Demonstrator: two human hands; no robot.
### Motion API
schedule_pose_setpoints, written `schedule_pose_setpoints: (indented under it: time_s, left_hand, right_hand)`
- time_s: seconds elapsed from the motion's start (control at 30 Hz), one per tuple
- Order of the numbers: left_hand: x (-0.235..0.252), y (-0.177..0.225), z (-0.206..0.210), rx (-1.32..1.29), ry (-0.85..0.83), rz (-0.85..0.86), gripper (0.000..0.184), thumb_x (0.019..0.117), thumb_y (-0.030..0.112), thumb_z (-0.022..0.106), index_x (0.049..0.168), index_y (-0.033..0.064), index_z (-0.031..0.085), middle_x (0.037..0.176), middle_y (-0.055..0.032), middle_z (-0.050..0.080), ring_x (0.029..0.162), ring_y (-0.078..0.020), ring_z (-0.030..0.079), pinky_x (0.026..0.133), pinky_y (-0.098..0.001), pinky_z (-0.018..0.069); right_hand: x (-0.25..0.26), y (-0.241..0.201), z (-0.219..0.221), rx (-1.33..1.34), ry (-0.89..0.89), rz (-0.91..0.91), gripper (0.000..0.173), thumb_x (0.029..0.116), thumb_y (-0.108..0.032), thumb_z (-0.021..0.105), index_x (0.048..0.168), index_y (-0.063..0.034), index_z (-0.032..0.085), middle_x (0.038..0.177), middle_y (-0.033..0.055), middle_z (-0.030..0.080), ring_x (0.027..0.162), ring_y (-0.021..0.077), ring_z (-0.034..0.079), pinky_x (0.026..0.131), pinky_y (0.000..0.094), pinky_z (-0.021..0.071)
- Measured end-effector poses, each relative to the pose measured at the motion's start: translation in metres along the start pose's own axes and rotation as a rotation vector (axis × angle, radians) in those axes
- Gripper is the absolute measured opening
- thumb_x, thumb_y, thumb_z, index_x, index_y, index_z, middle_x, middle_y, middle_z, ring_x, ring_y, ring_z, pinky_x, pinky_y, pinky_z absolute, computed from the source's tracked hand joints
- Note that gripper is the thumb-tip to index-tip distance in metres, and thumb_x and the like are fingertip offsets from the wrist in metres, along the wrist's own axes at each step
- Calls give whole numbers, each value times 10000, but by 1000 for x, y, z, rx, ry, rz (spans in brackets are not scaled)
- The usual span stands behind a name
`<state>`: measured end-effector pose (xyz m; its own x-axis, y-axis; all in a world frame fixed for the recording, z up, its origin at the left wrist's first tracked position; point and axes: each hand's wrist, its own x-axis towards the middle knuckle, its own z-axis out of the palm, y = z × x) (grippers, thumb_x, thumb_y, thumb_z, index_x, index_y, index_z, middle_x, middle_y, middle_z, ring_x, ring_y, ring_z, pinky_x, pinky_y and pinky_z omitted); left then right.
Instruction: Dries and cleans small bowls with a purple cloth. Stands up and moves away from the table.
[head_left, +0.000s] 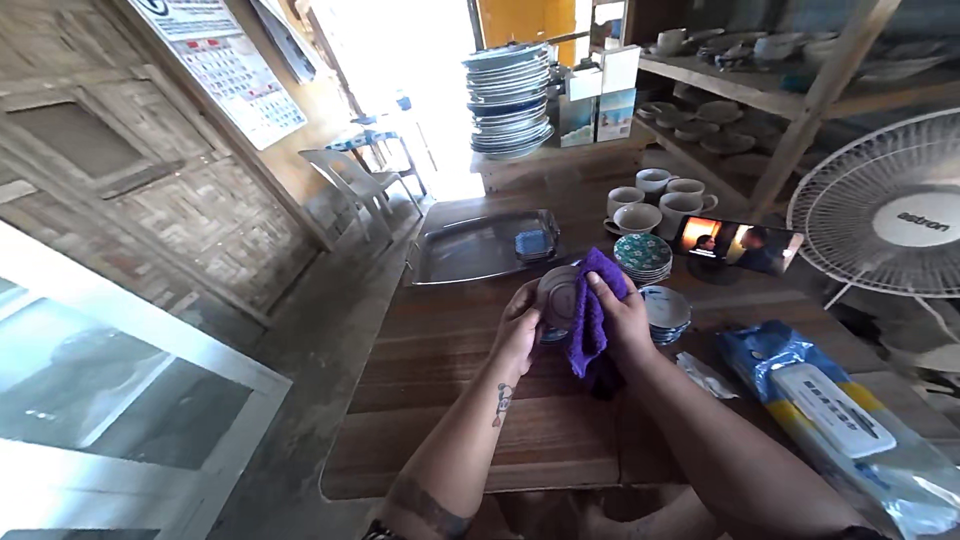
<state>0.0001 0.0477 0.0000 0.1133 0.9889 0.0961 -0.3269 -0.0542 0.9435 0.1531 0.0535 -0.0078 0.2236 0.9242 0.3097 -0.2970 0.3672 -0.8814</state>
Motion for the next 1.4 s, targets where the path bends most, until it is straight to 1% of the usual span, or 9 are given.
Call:
schedule_pose_setpoints:
  time_s: [0.17, 0.3, 0.63, 0.8, 0.87, 0.97, 1.13, 1.23, 1.4]
  left_hand:
    - [3, 0, -10, 229, 13, 141, 286, 1053, 87, 457, 1289, 68, 616, 1140, -36, 685, 1000, -110, 657, 888, -327, 561]
    - [5, 3, -19, 339, -78, 211, 290, 1040, 84, 431, 1265, 60, 612, 1146, -16, 672, 1040, -91, 641, 936, -321, 546]
    - [8, 12, -32, 558, -268, 186, 268, 1012, 79, 438, 1238, 30, 573, 1101, -10, 647, 1006, -46, 621, 917, -272, 532]
    - [7, 7, -26, 493, -164, 222, 287, 1015, 115, 452, 1262, 69, 590, 1120, 9, 663, 1011, -50, 633, 904, -268, 542]
    - [8, -1, -21, 462, -83, 288, 373, 1033, 234, 484, 1371, 85, 535, 1220, -14, 644, 1063, -76, 629, 918, -290, 544]
    - [5, -12, -12, 355, -19, 274, 565, 992, 397, 573, 1464, 115, 441, 1248, -6, 631, 1098, -84, 628, 934, -291, 550]
    - [-5, -21, 5, 300, -42, 233, 564, 1021, 232, 532, 1531, 123, 316, 1335, -40, 588, 1157, -108, 622, 990, -313, 541]
    - [-4, -18, 7, 243, 77, 249, 479, 1047, 234, 476, 1505, 129, 387, 1282, -44, 624, 1097, -126, 647, 937, -336, 564]
    - [-1, -12, 4, 218, 155, 340, 461, 1080, 255, 390, 1524, 131, 374, 1375, -9, 573, 1196, -79, 591, 1009, -306, 520]
  right_hand:
    - [-6, 1, -1, -90, -88, 52, 276, 910, -186, 748, 1143, -71, 654, 917, 26, 724, 812, 101, 696, 749, 322, 602]
    - [-6, -2, -2, -183, -170, 118, 336, 890, -231, 786, 1153, -64, 661, 935, 43, 723, 831, 104, 693, 778, 331, 595]
    - [1, -6, -4, -358, -353, 257, 398, 908, -241, 774, 1216, -35, 626, 976, 107, 707, 877, 160, 683, 829, 391, 570]
    - [0, -6, -3, -246, -284, 262, 362, 915, -247, 767, 1200, -65, 640, 952, 87, 712, 840, 146, 684, 790, 372, 575]
    - [-2, -5, -2, -103, -197, 220, 328, 936, -246, 738, 1198, -79, 631, 938, 70, 713, 815, 135, 685, 754, 352, 582]
    - [-5, -2, 0, 93, -52, 127, 337, 967, -304, 698, 1231, -113, 614, 950, 52, 709, 802, 127, 681, 715, 327, 584]
    - [-9, 4, 5, 192, 36, 29, 362, 980, -324, 675, 1263, -128, 561, 961, 35, 692, 818, 106, 676, 716, 307, 583]
    - [-12, 10, 7, 143, -47, -11, 386, 962, -256, 697, 1292, -118, 552, 1008, 46, 692, 868, 125, 682, 757, 332, 588]
    - [-17, 11, 8, 39, -144, 15, 403, 950, -176, 704, 1310, -101, 540, 1043, 53, 691, 910, 120, 685, 818, 336, 590]
